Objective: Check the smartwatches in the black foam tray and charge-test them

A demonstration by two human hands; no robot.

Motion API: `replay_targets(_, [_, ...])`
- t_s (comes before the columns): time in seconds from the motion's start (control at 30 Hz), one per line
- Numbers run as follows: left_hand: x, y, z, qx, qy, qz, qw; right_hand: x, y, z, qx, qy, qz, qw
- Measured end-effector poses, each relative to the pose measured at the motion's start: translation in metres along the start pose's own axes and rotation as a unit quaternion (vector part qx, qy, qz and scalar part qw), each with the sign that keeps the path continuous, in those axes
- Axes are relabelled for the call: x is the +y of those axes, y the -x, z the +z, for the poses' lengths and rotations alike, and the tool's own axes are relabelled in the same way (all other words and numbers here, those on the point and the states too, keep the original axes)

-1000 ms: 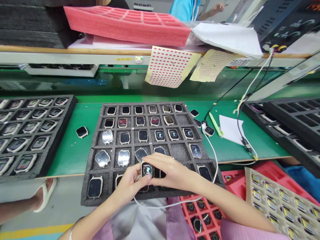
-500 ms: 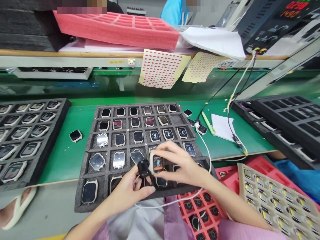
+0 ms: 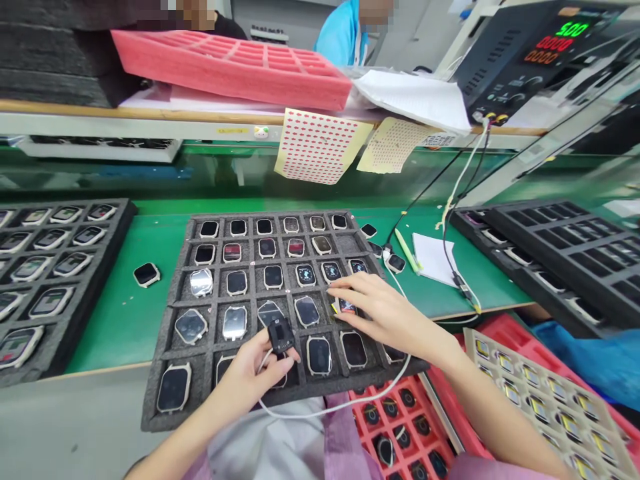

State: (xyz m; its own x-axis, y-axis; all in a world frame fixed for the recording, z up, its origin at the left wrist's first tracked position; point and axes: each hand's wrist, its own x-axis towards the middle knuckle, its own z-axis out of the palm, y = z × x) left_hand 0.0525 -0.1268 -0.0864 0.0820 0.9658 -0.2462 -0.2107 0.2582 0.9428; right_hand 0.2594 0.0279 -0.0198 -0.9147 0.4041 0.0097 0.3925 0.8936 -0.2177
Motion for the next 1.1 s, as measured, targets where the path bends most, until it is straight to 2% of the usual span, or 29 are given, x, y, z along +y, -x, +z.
replay_targets(0.13, [0.004,0.004,-0.003,0.007,0.021,-0.021,1.000,-0.020,-0.032,0.007,-0.061,0.019,-0.051,0.997])
replay_targets(0.23, [0.006,0.004,-0.006,0.008,0.028,-0.032,0.999,-0.019,-0.046,0.017,-0.077,0.048,-0.061,0.994])
replay_targets(0.3, [0.008,0.003,-0.007,0.005,0.035,-0.044,0.998,-0.015,-0.047,0.018,-0.057,0.036,-0.063,0.996])
replay_targets(0.37, [0.010,0.002,-0.009,-0.001,0.040,-0.054,0.998,-0.013,-0.045,0.015,-0.008,-0.011,-0.055,0.998])
replay_targets(0.43, [0.011,0.000,-0.010,-0.006,0.042,-0.051,0.998,-0.017,-0.042,0.011,0.041,-0.084,-0.062,0.994])
replay_targets(0.5, [0.010,-0.002,-0.010,-0.011,0.041,-0.037,0.998,-0.028,-0.041,0.010,0.052,-0.145,-0.095,0.984])
replay_targets(0.6, [0.003,-0.004,-0.011,-0.014,0.044,-0.015,0.999,-0.048,-0.045,0.015,0.023,-0.140,-0.126,0.982])
replay_targets(0.7, [-0.002,-0.005,-0.009,-0.008,0.061,-0.004,0.998,-0.057,-0.051,0.022,-0.001,-0.108,-0.123,0.986])
replay_targets(0.93, [-0.002,-0.009,-0.002,0.031,0.097,0.014,0.995,-0.051,-0.049,0.023,-0.031,-0.143,-0.110,0.983])
replay_targets(1.1, [-0.003,-0.010,-0.004,0.017,0.100,0.029,0.994,-0.054,-0.048,0.025,-0.048,-0.161,-0.098,0.981])
